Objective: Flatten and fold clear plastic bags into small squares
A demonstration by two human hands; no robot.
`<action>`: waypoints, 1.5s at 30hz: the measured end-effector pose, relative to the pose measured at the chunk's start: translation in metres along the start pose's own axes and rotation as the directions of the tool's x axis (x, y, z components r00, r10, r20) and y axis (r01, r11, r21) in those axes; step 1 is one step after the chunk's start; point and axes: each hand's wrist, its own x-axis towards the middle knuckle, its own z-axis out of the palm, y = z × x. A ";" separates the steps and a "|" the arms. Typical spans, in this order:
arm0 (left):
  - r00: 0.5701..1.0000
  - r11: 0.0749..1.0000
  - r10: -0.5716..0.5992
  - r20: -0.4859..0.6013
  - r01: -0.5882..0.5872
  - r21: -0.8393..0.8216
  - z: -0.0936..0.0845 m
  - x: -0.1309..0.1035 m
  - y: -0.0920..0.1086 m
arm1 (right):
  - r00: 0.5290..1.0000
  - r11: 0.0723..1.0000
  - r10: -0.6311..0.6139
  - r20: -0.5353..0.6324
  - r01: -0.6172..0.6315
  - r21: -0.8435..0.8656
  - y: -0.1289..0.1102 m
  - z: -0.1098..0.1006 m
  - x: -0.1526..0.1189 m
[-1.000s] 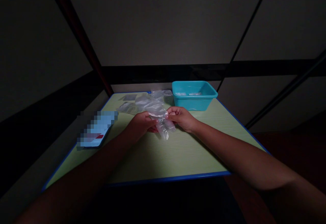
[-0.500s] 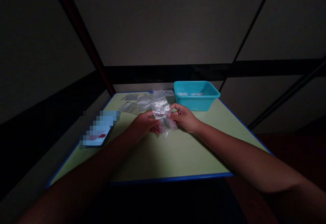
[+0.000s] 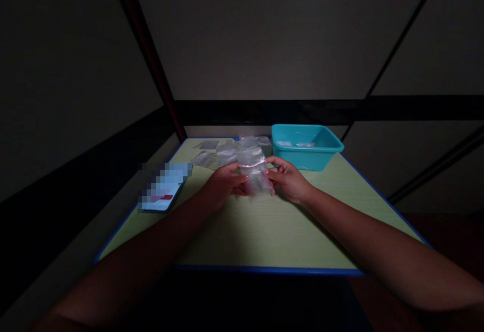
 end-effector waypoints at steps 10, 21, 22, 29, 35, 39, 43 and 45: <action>0.997 0.999 -0.029 0.070 0.026 0.037 0.001 0.002 -0.004 | 0.997 0.998 0.057 -0.043 -0.055 0.029 0.003 0.000 0.000; 0.999 1.000 -0.020 0.039 0.020 -0.009 0.002 0.000 0.000 | 0.998 0.999 0.034 -0.045 -0.032 0.038 0.003 0.001 0.000; 0.999 1.000 -0.009 0.034 0.009 -0.009 0.002 0.000 -0.001 | 0.999 0.999 0.033 -0.040 -0.031 0.041 0.002 0.002 0.000; 1.000 1.000 0.002 -0.018 -0.001 0.002 0.002 0.000 0.000 | 1.000 0.999 0.027 0.016 -0.027 0.043 -0.001 0.004 -0.001; 1.000 0.998 -0.009 -0.016 0.008 -0.063 0.004 -0.001 0.003 | 1.000 0.994 0.014 0.002 -0.014 0.111 -0.001 0.003 0.000; 1.000 0.995 0.000 -0.004 0.000 -0.103 0.003 0.001 0.002 | 1.000 0.992 0.015 -0.006 -0.014 0.129 -0.004 0.005 -0.001; 1.000 0.993 0.003 -0.012 -0.004 -0.116 0.002 0.002 0.001 | 0.999 0.991 0.033 -0.019 -0.030 0.127 -0.006 0.006 -0.001; 1.000 0.991 0.003 -0.015 -0.005 -0.130 0.003 0.001 0.002 | 0.999 0.991 0.036 -0.017 -0.034 0.128 -0.006 0.006 -0.002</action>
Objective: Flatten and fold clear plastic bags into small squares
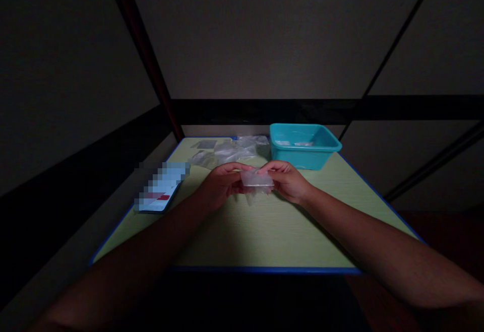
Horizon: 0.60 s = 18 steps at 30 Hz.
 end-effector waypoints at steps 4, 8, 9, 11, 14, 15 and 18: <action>1.000 1.000 0.007 -0.008 -0.007 -0.022 0.003 -0.002 0.003 | 1.000 1.000 -0.009 0.014 0.009 0.002 0.002 -0.001 0.000; 0.999 1.000 0.014 -0.041 -0.014 -0.010 0.005 -0.002 0.004 | 0.999 1.000 -0.022 0.033 0.022 0.015 0.004 -0.002 0.001; 0.999 1.000 0.018 -0.051 -0.018 -0.004 0.006 -0.002 0.004 | 0.999 1.000 -0.024 0.036 0.024 0.019 0.004 -0.002 0.002; 0.997 1.000 0.026 -0.070 -0.025 0.014 0.006 -0.002 0.004 | 0.999 0.999 -0.024 0.037 0.024 0.023 0.005 -0.003 0.002; 0.996 0.999 0.036 -0.076 -0.033 0.036 0.006 -0.002 0.004 | 0.999 1.000 -0.016 0.037 0.016 0.006 0.006 -0.005 0.003; 0.997 0.998 0.040 -0.071 -0.037 0.041 0.006 -0.002 0.004 | 0.999 1.000 -0.016 0.039 0.017 -0.005 0.007 -0.005 0.003; 0.997 0.997 0.051 -0.057 -0.048 0.057 0.005 -0.002 0.004 | 0.998 0.999 -0.016 0.064 0.019 -0.047 0.007 -0.005 0.002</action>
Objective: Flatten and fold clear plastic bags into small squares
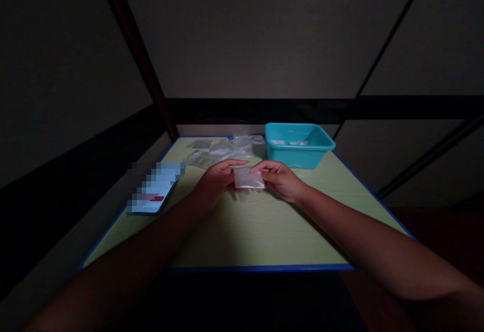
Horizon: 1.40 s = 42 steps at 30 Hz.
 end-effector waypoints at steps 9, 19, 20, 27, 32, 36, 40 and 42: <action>0.993 0.993 -0.001 -0.117 0.015 0.115 -0.005 0.006 -0.007 | 0.992 0.978 -0.008 0.123 0.033 -0.208 0.009 -0.003 0.002; 1.000 0.998 -0.015 -0.025 0.013 -0.067 -0.007 0.007 -0.009 | 0.953 0.716 -0.265 0.146 0.296 -0.632 -0.004 -0.006 -0.003; 0.999 0.996 -0.025 -0.037 0.022 -0.089 -0.006 0.006 -0.008 | 0.954 0.756 -0.272 0.127 0.293 -0.585 -0.004 -0.007 -0.002; 0.998 0.988 -0.060 -0.010 0.058 -0.144 -0.002 0.004 0.000 | 0.989 0.955 -0.147 0.033 0.151 -0.257 -0.005 -0.011 0.006; 0.986 0.984 -0.146 0.083 0.154 -0.087 -0.002 0.004 -0.006 | 0.998 0.987 -0.055 -0.007 0.053 -0.152 -0.009 -0.008 0.002; 0.961 0.971 -0.239 0.138 0.236 0.037 -0.002 0.001 -0.011 | 1.000 0.985 -0.001 0.004 0.001 -0.175 -0.008 -0.008 0.000; 0.950 0.961 -0.265 0.164 0.248 0.121 -0.001 -0.003 -0.008 | 0.996 0.965 0.025 0.087 -0.001 -0.263 -0.004 -0.009 0.000; 0.948 0.953 -0.281 0.152 0.256 0.165 0.000 -0.003 -0.006 | 0.994 0.956 0.036 0.106 -0.003 -0.294 -0.001 -0.010 0.001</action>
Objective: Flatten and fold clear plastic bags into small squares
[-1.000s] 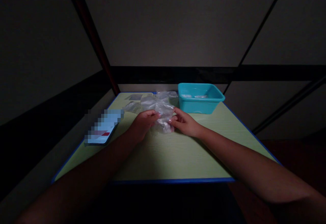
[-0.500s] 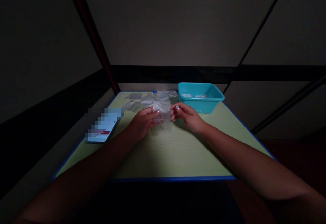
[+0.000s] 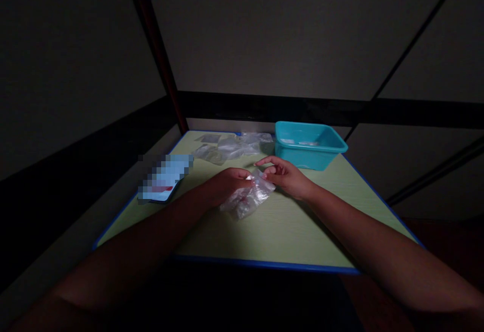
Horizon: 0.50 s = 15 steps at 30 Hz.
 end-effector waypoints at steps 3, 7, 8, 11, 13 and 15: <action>0.998 0.997 -0.030 -0.057 0.033 0.065 0.001 0.000 0.004 | 1.000 0.998 0.005 -0.023 -0.006 -0.066 0.005 -0.003 0.002; 0.988 0.976 -0.025 -0.155 0.057 0.210 -0.004 0.003 0.004 | 0.993 0.973 0.017 -0.116 -0.043 -0.226 0.010 -0.009 0.005; 0.986 0.970 -0.014 -0.165 0.054 0.237 -0.007 0.005 0.004 | 0.990 0.958 0.022 -0.140 -0.061 -0.280 0.011 -0.011 0.006; 0.982 0.947 0.075 -0.174 -0.016 0.322 -0.017 0.010 -0.001 | 0.979 0.858 0.023 -0.201 -0.122 -0.499 0.010 -0.013 0.005; 0.969 0.903 0.172 -0.178 -0.083 0.422 -0.023 0.013 -0.005 | 0.977 0.732 0.018 -0.214 -0.158 -0.663 0.007 -0.013 0.004; 0.953 0.849 0.249 -0.172 -0.129 0.512 -0.027 0.015 -0.008 | 0.978 0.587 0.031 -0.204 -0.183 -0.788 0.002 -0.012 0.002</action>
